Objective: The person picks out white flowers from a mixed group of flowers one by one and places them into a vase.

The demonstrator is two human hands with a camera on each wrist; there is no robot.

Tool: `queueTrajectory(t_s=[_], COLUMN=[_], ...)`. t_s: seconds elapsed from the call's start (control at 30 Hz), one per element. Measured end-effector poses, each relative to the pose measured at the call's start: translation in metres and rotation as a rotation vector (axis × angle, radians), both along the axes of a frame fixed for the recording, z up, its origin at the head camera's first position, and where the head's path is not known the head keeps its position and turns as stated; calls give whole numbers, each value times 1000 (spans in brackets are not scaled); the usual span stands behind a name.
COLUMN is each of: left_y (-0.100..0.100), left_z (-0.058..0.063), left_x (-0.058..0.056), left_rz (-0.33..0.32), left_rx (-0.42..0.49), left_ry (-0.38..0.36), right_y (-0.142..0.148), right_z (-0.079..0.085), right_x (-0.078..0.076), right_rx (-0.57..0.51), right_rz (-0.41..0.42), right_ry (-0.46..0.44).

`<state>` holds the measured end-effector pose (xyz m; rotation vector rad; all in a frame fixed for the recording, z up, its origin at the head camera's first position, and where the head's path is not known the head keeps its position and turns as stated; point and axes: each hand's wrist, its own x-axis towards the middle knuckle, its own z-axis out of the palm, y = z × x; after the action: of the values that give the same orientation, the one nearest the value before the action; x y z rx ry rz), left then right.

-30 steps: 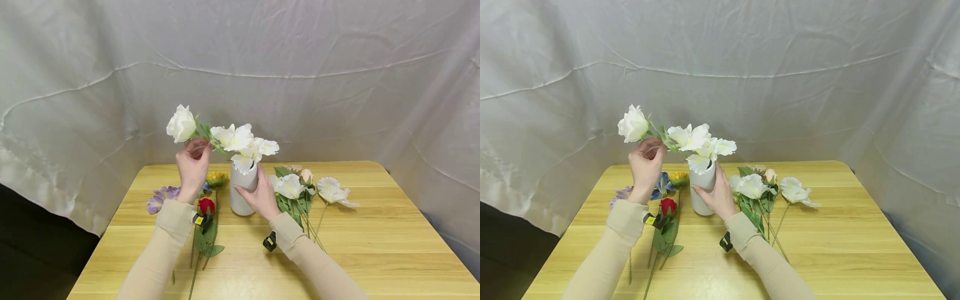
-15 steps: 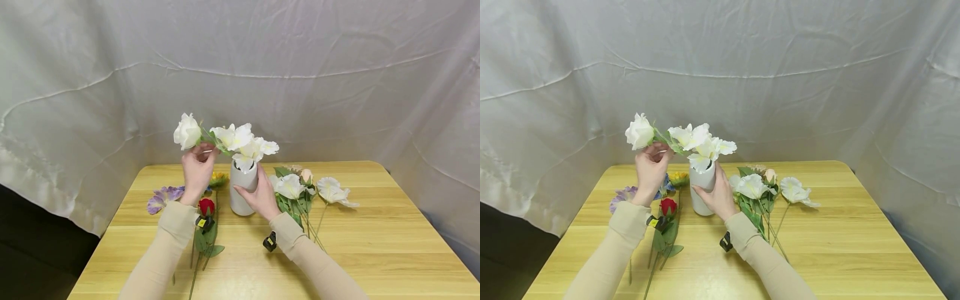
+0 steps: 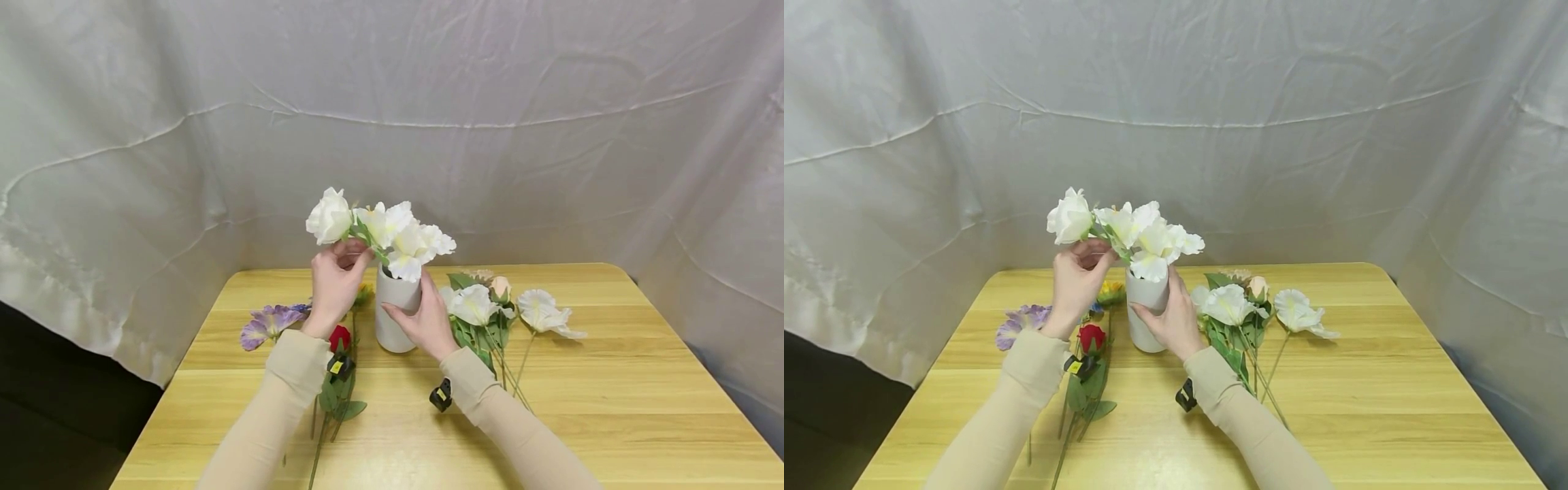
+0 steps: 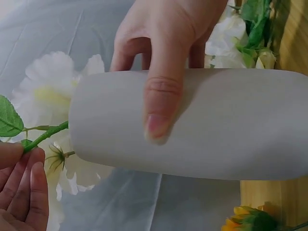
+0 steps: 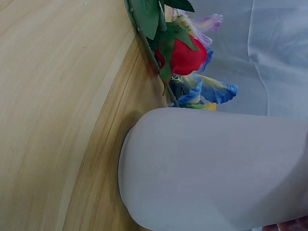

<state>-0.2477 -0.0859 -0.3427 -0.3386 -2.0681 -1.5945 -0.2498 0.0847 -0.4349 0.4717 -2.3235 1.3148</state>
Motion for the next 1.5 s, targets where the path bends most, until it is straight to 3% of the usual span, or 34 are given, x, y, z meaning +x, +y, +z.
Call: queueTrajectory(t_s=[0.33,0.67,0.97,1.5], left_y=[-3,-6,-7,-2], left_z=[-8,-11,-12,-10], left_x=[2,1,2,-1], left_rz=[-3,13,-10,-19], left_rx=[10,1,20,-108], left_ry=[-7,-46,-8,18], right_y=[0,5,3,5], right_z=[0,16,34,51], right_x=[0,-3,-8,-11], right_rx=[-3,-80,-160,-348], right_rz=[11,94,82,78], right_ry=[-26,-187,-149,-216])
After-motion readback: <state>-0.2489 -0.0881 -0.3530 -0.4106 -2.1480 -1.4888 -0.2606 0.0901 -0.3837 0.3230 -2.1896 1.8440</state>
